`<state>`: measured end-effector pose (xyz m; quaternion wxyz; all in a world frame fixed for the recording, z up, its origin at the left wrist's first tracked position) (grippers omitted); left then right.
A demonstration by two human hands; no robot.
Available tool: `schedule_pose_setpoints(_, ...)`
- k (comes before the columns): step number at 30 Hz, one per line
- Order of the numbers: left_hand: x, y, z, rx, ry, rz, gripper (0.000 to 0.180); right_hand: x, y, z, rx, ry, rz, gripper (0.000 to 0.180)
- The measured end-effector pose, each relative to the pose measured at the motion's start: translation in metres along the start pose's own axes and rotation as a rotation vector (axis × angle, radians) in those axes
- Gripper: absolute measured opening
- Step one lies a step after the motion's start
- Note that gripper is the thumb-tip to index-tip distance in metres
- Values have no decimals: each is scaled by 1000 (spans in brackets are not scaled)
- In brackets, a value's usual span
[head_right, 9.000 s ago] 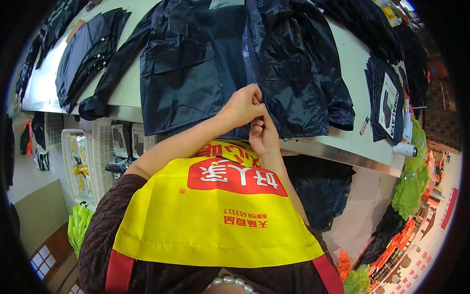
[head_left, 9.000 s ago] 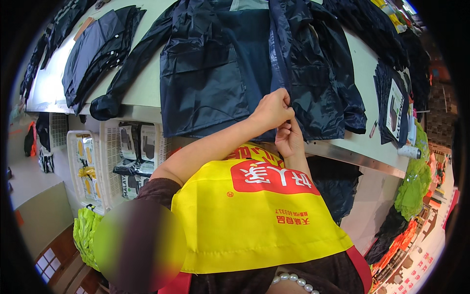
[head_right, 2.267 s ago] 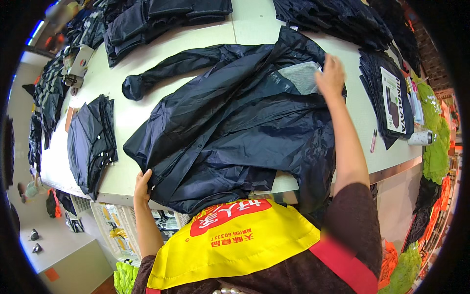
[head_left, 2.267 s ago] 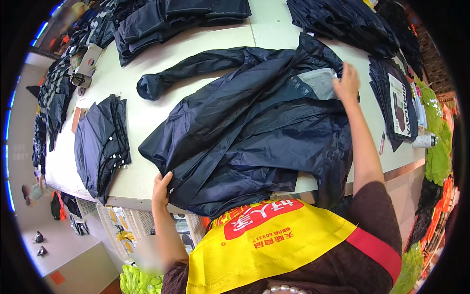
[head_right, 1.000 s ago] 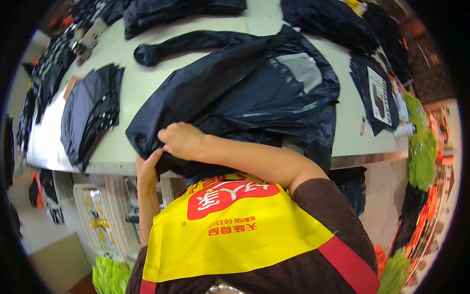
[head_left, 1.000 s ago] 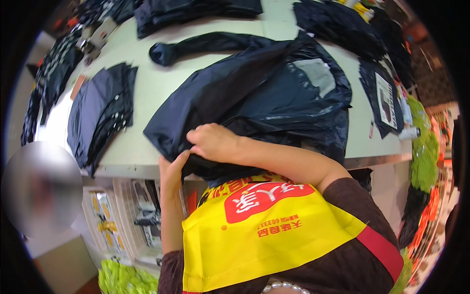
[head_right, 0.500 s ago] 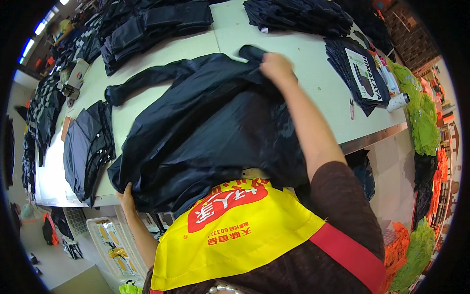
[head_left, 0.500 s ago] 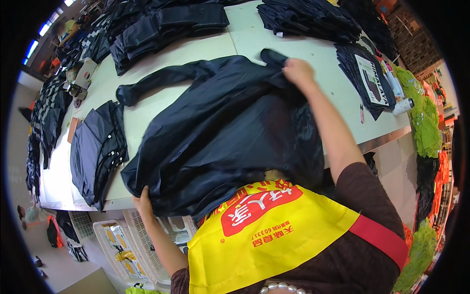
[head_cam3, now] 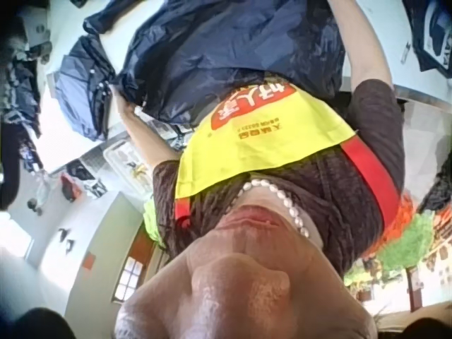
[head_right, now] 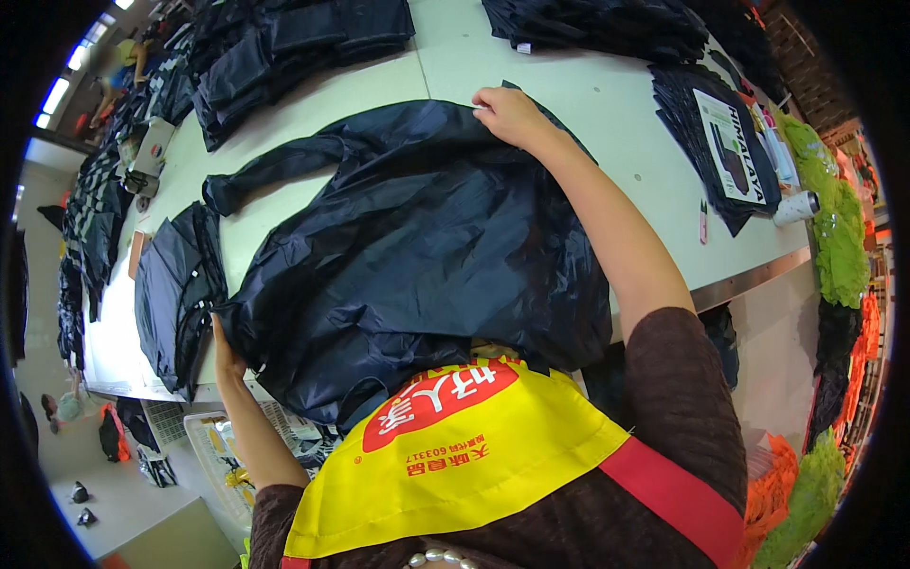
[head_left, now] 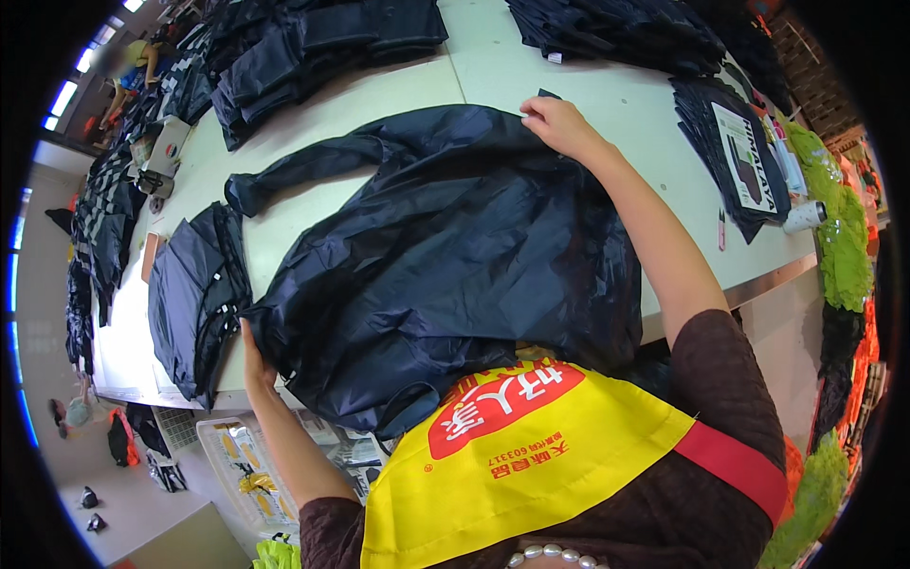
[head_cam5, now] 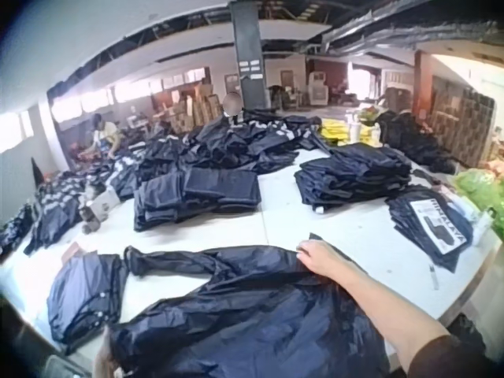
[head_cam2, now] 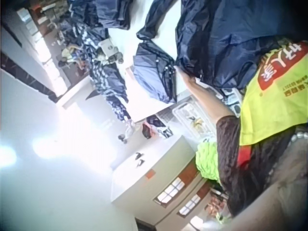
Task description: The person folds a dark jacket on a table, then places it into a small black pouch and ties the pouch closed. The person then picks up another jacket, uses a small tool to cut a tag, and zips the jacket closed.
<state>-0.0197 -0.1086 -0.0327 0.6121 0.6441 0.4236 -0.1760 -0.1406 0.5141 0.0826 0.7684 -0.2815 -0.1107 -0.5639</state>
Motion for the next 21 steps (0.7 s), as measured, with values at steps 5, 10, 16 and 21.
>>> schedule_pose_setpoints(5, -17, -64, 5, -15, -23, 139, 62, -91, -82, -67, 36, 94, -97, 29)
schedule_pose_setpoints(10, -39, -87, 2, -137, -221, 13, 49, -75, -93, -144, 619, -62, -260, 67)
schedule_pose_setpoints(16, -92, -62, 7, -304, -127, -361, 55, -67, -107, -94, 223, -181, 44, 38)
schedule_pose_setpoints(21, -90, -91, -13, -399, -477, -484, 57, -147, -125, -15, -397, 237, -250, 35)
Point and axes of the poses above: each hand's wrist, its own y-axis away from the middle knuckle, its own z-axis out of the back of the hand, x = y × z, the point moved 7 cm from there along -y, towards the middle knuckle, and after that the axes turned 6 degrees about z, right-handed, at the moved point
